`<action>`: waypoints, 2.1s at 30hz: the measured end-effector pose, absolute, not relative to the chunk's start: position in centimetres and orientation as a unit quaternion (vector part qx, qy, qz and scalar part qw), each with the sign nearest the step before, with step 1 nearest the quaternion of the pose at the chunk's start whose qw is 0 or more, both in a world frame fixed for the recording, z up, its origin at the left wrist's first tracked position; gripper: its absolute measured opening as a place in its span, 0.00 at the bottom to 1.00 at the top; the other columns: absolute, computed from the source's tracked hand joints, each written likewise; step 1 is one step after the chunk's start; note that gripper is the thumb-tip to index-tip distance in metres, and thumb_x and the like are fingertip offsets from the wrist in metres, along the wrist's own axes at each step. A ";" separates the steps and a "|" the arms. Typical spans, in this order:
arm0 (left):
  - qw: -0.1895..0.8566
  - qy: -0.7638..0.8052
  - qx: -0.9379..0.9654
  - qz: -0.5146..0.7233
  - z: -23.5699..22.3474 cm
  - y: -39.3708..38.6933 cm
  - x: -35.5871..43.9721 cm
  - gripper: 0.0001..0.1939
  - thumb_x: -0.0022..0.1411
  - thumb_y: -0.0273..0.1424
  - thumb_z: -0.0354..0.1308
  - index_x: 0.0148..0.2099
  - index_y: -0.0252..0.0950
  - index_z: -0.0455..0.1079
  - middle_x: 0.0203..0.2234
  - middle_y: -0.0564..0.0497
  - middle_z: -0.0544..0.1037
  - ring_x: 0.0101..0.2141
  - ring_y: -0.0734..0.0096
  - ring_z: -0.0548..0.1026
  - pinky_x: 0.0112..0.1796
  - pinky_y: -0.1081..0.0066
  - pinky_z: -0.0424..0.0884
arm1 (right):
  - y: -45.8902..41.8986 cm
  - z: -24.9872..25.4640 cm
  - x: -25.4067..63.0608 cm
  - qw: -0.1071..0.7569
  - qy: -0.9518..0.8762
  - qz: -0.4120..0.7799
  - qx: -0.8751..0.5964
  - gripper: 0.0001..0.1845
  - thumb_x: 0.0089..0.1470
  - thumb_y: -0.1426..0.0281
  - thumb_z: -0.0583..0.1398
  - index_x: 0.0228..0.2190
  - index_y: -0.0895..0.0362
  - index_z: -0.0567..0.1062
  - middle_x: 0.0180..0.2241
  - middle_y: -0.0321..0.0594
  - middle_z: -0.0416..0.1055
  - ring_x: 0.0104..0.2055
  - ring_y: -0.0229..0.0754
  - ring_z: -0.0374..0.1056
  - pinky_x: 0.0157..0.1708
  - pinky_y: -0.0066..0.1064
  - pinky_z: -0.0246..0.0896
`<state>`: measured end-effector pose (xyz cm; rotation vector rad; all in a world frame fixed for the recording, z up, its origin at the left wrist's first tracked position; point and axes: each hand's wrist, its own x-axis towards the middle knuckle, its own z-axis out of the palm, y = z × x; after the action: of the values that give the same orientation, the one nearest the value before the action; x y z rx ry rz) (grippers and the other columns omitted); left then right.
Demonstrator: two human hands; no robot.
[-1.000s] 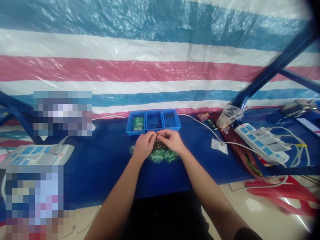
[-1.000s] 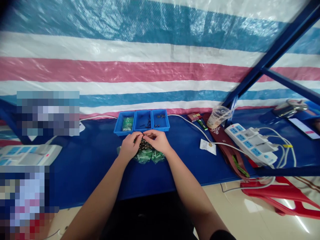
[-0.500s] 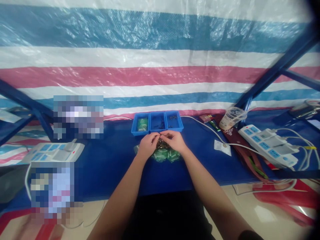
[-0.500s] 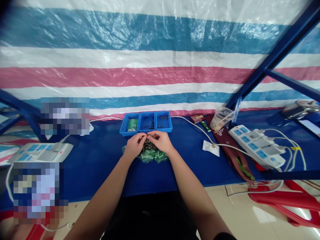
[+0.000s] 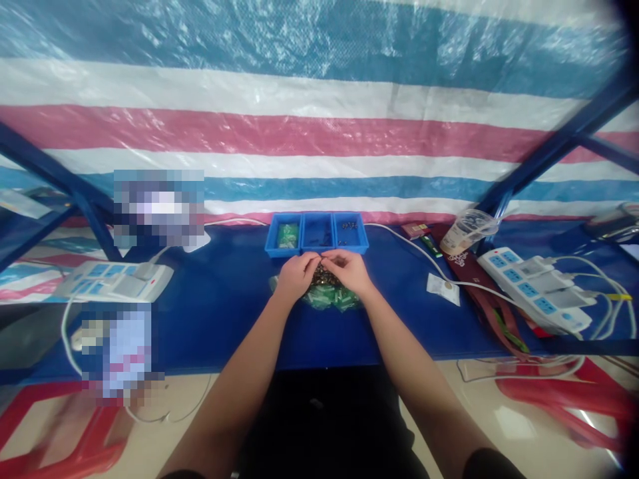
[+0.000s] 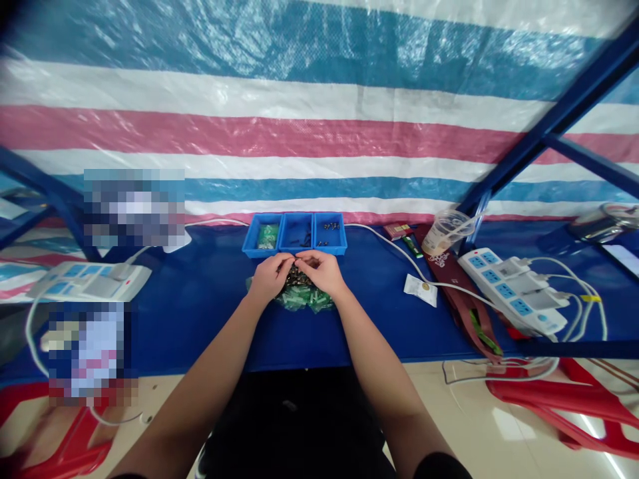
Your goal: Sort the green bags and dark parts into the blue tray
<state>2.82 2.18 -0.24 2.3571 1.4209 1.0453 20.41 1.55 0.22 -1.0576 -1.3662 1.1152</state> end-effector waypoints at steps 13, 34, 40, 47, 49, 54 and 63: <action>0.084 0.470 0.788 0.388 -0.6 2.1 2.8 0.14 0.67 0.38 0.52 0.46 0.39 0.75 0.32 0.50 0.80 0.30 0.71 0.76 0.36 0.71 0.71 | 1.5 0.5 20.5 0.507 -0.579 0.450 -0.452 0.17 0.49 0.58 0.66 0.37 0.56 0.81 0.33 0.42 0.80 0.32 0.42 0.75 0.37 0.35 0.71; 0.103 0.475 0.786 0.383 -0.6 2.2 2.9 0.14 0.68 0.38 0.52 0.47 0.39 0.75 0.35 0.50 0.81 0.34 0.70 0.78 0.39 0.72 0.72 | 1.7 0.7 20.5 0.516 -0.573 0.459 -0.441 0.16 0.50 0.58 0.66 0.36 0.56 0.80 0.31 0.41 0.79 0.32 0.41 0.74 0.37 0.34 0.70; 0.117 0.473 0.785 0.382 -0.5 2.2 3.0 0.14 0.69 0.36 0.49 0.46 0.38 0.74 0.39 0.49 0.81 0.37 0.70 0.79 0.42 0.71 0.72 | 1.4 0.8 20.5 0.517 -0.577 0.457 -0.437 0.18 0.49 0.57 0.66 0.37 0.56 0.80 0.33 0.42 0.79 0.31 0.40 0.73 0.35 0.33 0.70; 0.120 0.455 0.799 0.374 -1.3 2.5 2.9 0.14 0.68 0.37 0.51 0.48 0.38 0.75 0.39 0.49 0.82 0.38 0.68 0.79 0.42 0.70 0.73 | 1.5 1.0 20.7 0.526 -0.633 0.396 -0.407 0.13 0.52 0.60 0.66 0.38 0.54 0.81 0.33 0.40 0.74 0.32 0.38 0.69 0.34 0.31 0.68; 0.115 0.458 0.794 0.383 -1.4 2.5 2.9 0.14 0.68 0.37 0.52 0.47 0.38 0.76 0.37 0.49 0.82 0.36 0.69 0.79 0.40 0.72 0.73 | 1.6 0.9 20.7 0.527 -0.639 0.396 -0.395 0.13 0.52 0.61 0.65 0.39 0.54 0.81 0.34 0.40 0.73 0.33 0.38 0.69 0.34 0.30 0.68; 0.112 0.452 0.786 0.408 -1.1 2.4 2.9 0.13 0.67 0.36 0.53 0.47 0.38 0.77 0.36 0.50 0.82 0.33 0.71 0.79 0.37 0.73 0.73 | 1.8 0.9 20.6 0.538 -0.635 0.402 -0.381 0.11 0.53 0.64 0.66 0.39 0.53 0.81 0.33 0.39 0.72 0.32 0.37 0.68 0.32 0.30 0.66; 0.097 0.445 0.780 0.429 -1.1 2.3 3.0 0.11 0.66 0.34 0.55 0.45 0.37 0.77 0.34 0.50 0.82 0.33 0.71 0.79 0.37 0.73 0.73 | 1.5 1.0 20.6 0.536 -0.617 0.418 -0.396 0.14 0.52 0.61 0.66 0.39 0.54 0.81 0.35 0.40 0.75 0.33 0.38 0.69 0.33 0.30 0.66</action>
<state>2.98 2.33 -1.08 2.3095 1.3180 1.2704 20.55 1.48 1.00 -0.9435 -1.4700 0.9947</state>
